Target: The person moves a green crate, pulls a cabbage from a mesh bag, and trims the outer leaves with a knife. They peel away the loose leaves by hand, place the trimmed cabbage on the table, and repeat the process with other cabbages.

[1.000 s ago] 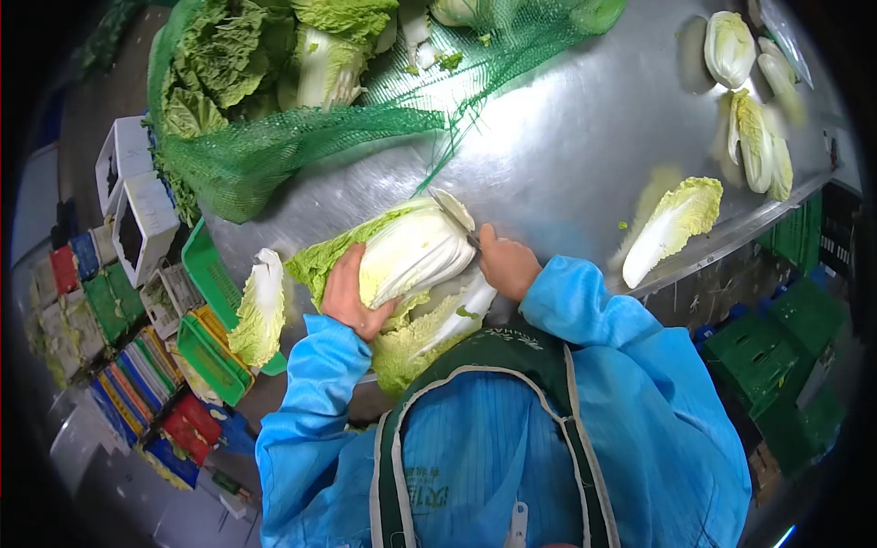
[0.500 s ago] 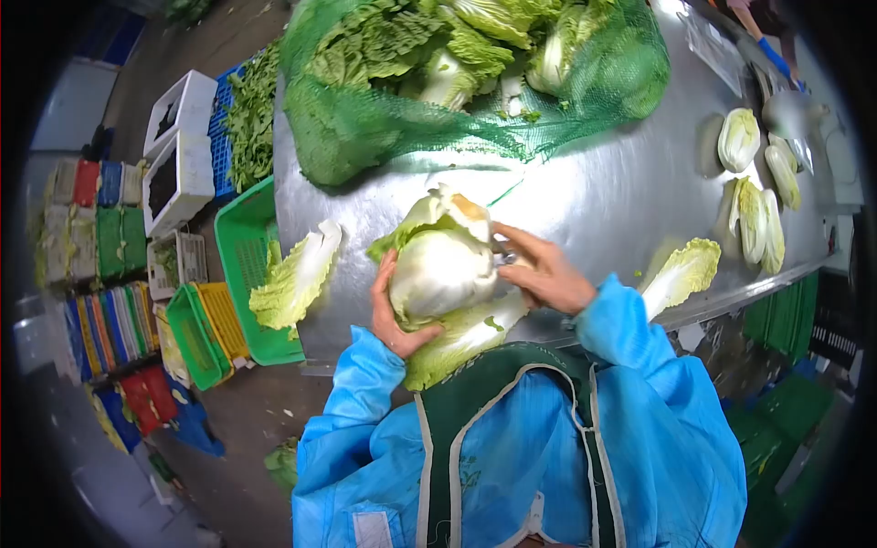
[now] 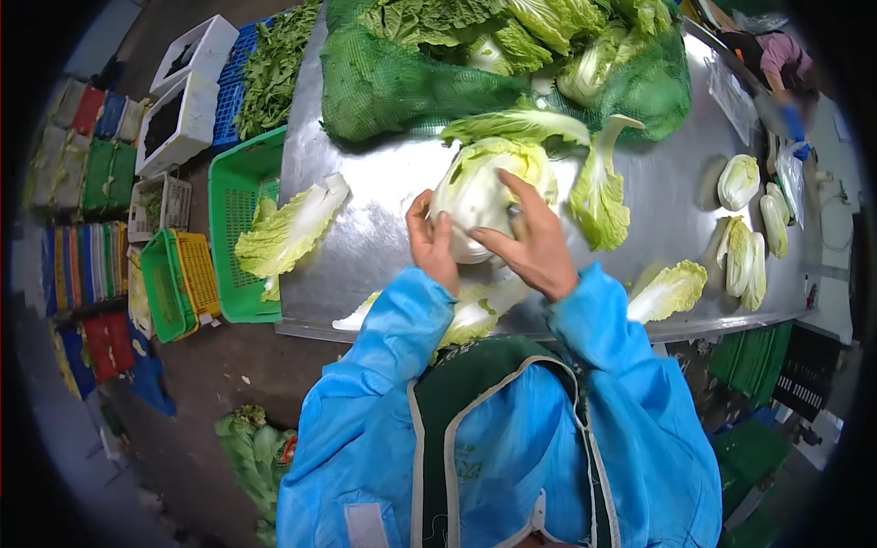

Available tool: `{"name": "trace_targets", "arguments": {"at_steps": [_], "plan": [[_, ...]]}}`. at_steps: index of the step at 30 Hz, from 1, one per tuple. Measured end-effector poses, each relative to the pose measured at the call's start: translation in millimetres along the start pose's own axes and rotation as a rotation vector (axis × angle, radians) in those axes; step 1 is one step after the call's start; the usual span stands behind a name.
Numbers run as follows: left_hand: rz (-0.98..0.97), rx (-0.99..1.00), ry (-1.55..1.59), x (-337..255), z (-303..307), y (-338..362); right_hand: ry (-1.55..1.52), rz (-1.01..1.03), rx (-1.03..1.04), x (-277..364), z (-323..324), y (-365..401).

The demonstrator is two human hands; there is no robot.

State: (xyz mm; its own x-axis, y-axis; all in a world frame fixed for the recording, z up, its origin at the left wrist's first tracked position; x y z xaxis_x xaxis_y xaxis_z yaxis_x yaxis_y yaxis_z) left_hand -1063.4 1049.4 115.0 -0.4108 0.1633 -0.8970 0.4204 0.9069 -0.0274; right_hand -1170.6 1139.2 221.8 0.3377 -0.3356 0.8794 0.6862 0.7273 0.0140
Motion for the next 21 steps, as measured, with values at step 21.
{"name": "trace_targets", "arguments": {"at_steps": [21], "plan": [[0.331, 0.138, 0.01, 24.9, -5.1, 6.7, -0.344, -0.729, 0.034, -144.5, 18.3, 12.7]]}}
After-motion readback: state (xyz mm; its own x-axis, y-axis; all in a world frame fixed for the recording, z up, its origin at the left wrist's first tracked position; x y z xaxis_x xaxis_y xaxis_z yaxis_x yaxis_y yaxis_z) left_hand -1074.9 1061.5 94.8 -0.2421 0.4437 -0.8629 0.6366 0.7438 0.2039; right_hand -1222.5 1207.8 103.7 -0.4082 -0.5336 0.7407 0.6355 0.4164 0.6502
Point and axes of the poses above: each hand's wrist, its own y-axis away from the middle knuckle, its own z-axis out of the back of the hand, x = y × z, the point moved 1 cm from there along -y, towards the middle knuckle, and after that the axes turned 11 degrees about -z, right-handed, at the moved point
